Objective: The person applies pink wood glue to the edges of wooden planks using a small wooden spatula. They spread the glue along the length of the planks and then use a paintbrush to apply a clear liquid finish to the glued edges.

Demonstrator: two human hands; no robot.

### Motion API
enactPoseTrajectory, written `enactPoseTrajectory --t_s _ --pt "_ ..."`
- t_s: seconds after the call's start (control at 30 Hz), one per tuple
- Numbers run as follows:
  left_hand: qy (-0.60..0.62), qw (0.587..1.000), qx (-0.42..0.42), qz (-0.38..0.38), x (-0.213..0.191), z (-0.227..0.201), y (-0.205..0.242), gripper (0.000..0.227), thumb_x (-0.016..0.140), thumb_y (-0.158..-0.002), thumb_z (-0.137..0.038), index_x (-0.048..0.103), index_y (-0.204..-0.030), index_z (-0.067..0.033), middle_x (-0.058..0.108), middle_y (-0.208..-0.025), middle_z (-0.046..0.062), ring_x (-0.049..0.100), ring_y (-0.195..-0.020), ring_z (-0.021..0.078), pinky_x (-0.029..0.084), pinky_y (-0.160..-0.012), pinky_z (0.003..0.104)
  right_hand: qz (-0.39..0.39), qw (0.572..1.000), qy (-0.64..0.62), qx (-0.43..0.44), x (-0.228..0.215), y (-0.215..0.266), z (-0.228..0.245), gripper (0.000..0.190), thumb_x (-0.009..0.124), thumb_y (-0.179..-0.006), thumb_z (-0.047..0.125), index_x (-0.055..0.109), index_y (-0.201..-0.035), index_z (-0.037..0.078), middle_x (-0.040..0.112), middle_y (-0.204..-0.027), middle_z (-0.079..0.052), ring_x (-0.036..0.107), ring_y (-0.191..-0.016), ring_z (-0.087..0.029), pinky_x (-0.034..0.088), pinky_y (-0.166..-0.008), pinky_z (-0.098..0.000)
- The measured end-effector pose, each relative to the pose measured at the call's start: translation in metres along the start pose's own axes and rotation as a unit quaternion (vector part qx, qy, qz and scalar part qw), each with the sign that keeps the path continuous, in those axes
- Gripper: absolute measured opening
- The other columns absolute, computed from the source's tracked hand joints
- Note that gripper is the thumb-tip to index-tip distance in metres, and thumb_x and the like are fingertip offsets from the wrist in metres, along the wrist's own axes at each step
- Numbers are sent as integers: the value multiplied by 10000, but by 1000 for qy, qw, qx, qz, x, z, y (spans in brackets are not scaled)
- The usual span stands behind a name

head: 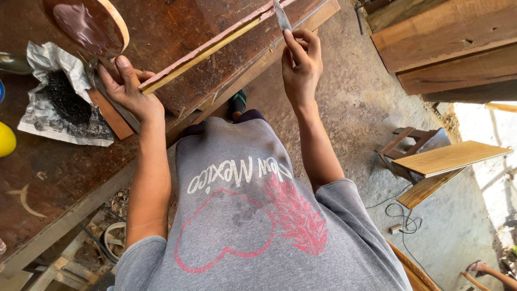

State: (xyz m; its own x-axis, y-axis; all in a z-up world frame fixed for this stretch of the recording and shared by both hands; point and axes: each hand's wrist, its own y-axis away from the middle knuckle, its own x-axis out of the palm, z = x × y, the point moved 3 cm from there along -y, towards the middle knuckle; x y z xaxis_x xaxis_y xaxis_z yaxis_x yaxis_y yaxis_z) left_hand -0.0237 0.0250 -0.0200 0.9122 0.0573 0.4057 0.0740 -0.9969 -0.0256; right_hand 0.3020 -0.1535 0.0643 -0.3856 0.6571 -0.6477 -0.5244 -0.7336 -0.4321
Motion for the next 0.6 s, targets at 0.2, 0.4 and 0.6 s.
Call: enactPoseTrajectory --t_s 0.2,0.4,0.6 --pt "11 1000 2 -13 4 -5 -5 382 675 -1148 -184 556 -1476 -28 648 -972 49 569 -604 119 589 -568 325 -41 998 23 46 -10 -18 7 373 678 -953 -92 729 -1281 78 613 -1227 -80 646 -896 -110 566 -662 -245" --pt "-13 1000 17 -21 4 -2 -5 385 680 -1098 -200 563 -1424 -33 689 -1029 61 626 -617 150 629 -589 345 55 997 -28 52 2 -19 18 359 644 -968 -71 713 -1298 54 681 -1204 -103 653 -836 -92 567 -643 -227" --pt "-33 998 46 -28 0 7 -6 311 713 -1095 -194 644 -1359 -43 705 -1078 76 636 -623 142 604 -593 361 96 994 -29 49 -14 -16 50 349 663 -973 -92 732 -1278 65 704 -1202 -110 685 -900 -132 590 -706 -250"
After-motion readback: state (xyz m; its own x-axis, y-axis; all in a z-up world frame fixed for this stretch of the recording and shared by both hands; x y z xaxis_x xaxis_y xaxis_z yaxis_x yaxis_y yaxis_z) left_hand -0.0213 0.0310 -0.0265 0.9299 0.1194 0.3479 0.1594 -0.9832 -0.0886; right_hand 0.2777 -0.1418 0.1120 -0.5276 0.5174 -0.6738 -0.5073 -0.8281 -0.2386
